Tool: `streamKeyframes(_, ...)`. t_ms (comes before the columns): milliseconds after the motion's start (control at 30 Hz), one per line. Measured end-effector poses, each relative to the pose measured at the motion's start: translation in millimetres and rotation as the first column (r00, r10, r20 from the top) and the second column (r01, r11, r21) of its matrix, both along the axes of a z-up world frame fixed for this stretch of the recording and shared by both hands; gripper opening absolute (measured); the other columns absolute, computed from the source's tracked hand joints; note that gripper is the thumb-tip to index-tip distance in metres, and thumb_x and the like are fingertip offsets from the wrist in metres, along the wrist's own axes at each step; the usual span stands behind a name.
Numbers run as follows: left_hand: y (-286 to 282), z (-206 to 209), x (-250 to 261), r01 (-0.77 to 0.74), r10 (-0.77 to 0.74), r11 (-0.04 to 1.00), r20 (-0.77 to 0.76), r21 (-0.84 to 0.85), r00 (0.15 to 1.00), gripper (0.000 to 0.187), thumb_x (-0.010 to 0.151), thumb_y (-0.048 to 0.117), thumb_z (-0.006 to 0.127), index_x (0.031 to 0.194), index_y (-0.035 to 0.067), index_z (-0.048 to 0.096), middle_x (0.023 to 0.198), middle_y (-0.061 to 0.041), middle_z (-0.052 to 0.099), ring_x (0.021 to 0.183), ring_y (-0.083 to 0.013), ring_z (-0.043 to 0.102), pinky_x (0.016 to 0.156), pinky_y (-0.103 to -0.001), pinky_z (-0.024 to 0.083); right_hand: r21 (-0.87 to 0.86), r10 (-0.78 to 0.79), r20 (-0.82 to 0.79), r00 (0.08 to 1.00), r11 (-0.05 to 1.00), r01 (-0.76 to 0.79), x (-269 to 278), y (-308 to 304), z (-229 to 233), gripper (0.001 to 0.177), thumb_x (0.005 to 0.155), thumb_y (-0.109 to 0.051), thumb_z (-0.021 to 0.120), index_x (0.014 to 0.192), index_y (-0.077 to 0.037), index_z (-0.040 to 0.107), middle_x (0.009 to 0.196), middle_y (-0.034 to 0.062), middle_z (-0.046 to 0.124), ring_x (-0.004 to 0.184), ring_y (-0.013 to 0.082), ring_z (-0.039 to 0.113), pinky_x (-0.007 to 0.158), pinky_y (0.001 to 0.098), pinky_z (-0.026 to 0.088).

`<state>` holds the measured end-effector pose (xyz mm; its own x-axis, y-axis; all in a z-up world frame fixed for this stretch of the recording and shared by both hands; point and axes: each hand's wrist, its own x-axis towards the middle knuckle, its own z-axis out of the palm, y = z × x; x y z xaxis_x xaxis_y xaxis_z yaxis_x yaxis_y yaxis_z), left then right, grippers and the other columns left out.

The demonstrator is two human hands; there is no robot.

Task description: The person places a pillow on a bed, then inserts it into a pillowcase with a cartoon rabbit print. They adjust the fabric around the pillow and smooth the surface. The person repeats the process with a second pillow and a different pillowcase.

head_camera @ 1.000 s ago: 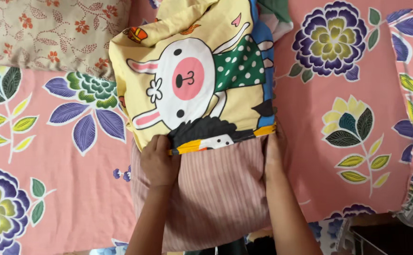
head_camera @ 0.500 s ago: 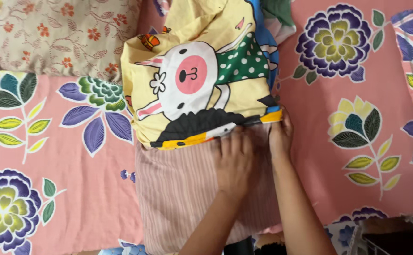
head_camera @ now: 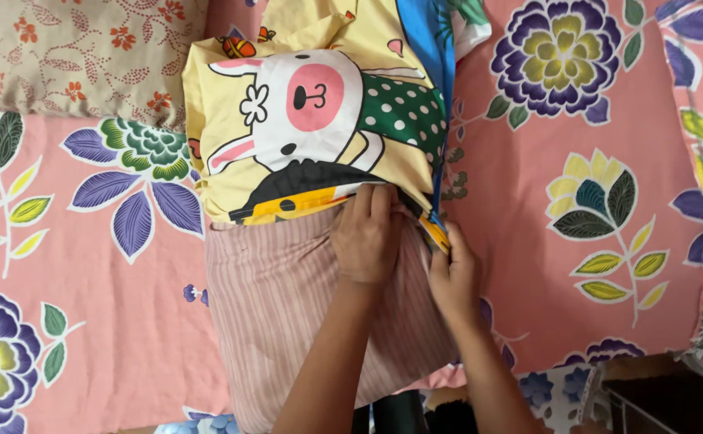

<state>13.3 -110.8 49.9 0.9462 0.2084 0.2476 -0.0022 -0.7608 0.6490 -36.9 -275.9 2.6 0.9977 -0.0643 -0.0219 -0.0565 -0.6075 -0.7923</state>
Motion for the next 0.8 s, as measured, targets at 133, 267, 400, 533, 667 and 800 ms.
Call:
streamKeyframes(133,3.3,5.3,-8.6,0.127,-0.128,0.991,-0.032,-0.032,0.991,0.028,0.083,0.016,0.072,0.109,0.011,0.063,0.106,-0.007,0.065,0.087,-0.0287,0.065,0.077,-0.043,0.052,-0.083,-0.046,-0.143,0.989,0.996,0.034,17.2,-11.3,21.8,0.033,0.091,0.0,0.063,0.124,-0.005,0.066,0.086,0.0126,0.071,0.074,0.0205,0.071,0.068,0.0326,0.053)
streamKeyframes(267,21.0,19.0,-24.6,0.192,-0.189,0.979,-0.041,0.064,0.981,0.046,0.091,0.031,0.074,0.134,0.019,0.064,0.113,-0.006,0.063,0.097,-0.0261,0.063,0.087,-0.043,0.05,-0.281,0.035,0.096,0.995,0.96,-0.006,35.1,-5.2,54.1,0.036,0.089,-0.007,0.077,0.123,-0.009,0.065,0.1,0.0065,0.069,0.091,0.0216,0.064,0.081,0.0352,0.053)
streamKeyframes(400,60.3,30.0,-37.3,-0.006,0.026,0.948,-0.06,0.318,0.998,0.052,0.093,0.039,0.077,0.142,0.027,0.064,0.122,-0.007,0.063,0.104,-0.0245,0.058,0.088,-0.042,0.043,-0.304,0.216,0.191,0.957,0.94,-0.152,45.6,19.5,94.9,0.043,0.09,-0.017,0.083,0.129,-0.011,0.064,0.12,0.0081,0.065,0.113,0.0282,0.061,0.097,0.0411,0.05)
streamKeyframes(533,97.9,43.1,-38.0,-0.069,0.08,0.94,-0.02,0.333,0.997,0.055,0.085,0.039,0.078,0.134,0.017,0.065,0.125,-0.007,0.063,0.112,-0.0266,0.059,0.097,-0.047,0.042,-0.293,0.374,0.219,0.901,0.906,-0.305,61.4,55.1,108.5,0.052,0.089,-0.021,0.085,0.133,-0.009,0.061,0.13,0.0096,0.064,0.123,0.0317,0.06,0.105,0.0443,0.047)
streamKeyframes(667,113.9,47.0,-43.4,-0.022,0.018,0.956,0.016,0.294,1.0,0.034,0.085,0.02,0.076,0.118,0.019,0.069,0.121,-0.001,0.068,0.114,-0.0254,0.062,0.1,-0.043,0.045,-0.288,0.443,0.258,0.859,0.884,-0.369,62.8,89.9,108.5,0.065,0.085,-0.023,0.087,0.14,-0.007,0.055,0.139,0.012,0.059,0.13,0.0335,0.056,0.109,0.0477,0.042)
streamKeyframes(800,108.4,36.1,-73.1,-0.126,0.125,0.992,-0.21,0.008,0.97,0.025,0.089,0.006,0.067,0.114,0.012,0.069,0.103,-0.006,0.069,0.099,-0.0293,0.062,0.089,-0.042,0.048,-0.386,0.422,0.178,0.889,0.861,-0.332,47.5,107.7,96.0,0.077,0.07,-0.006,0.081,0.143,-0.01,0.056,0.144,0.0108,0.056,0.135,0.0336,0.052,0.115,0.0499,0.039)
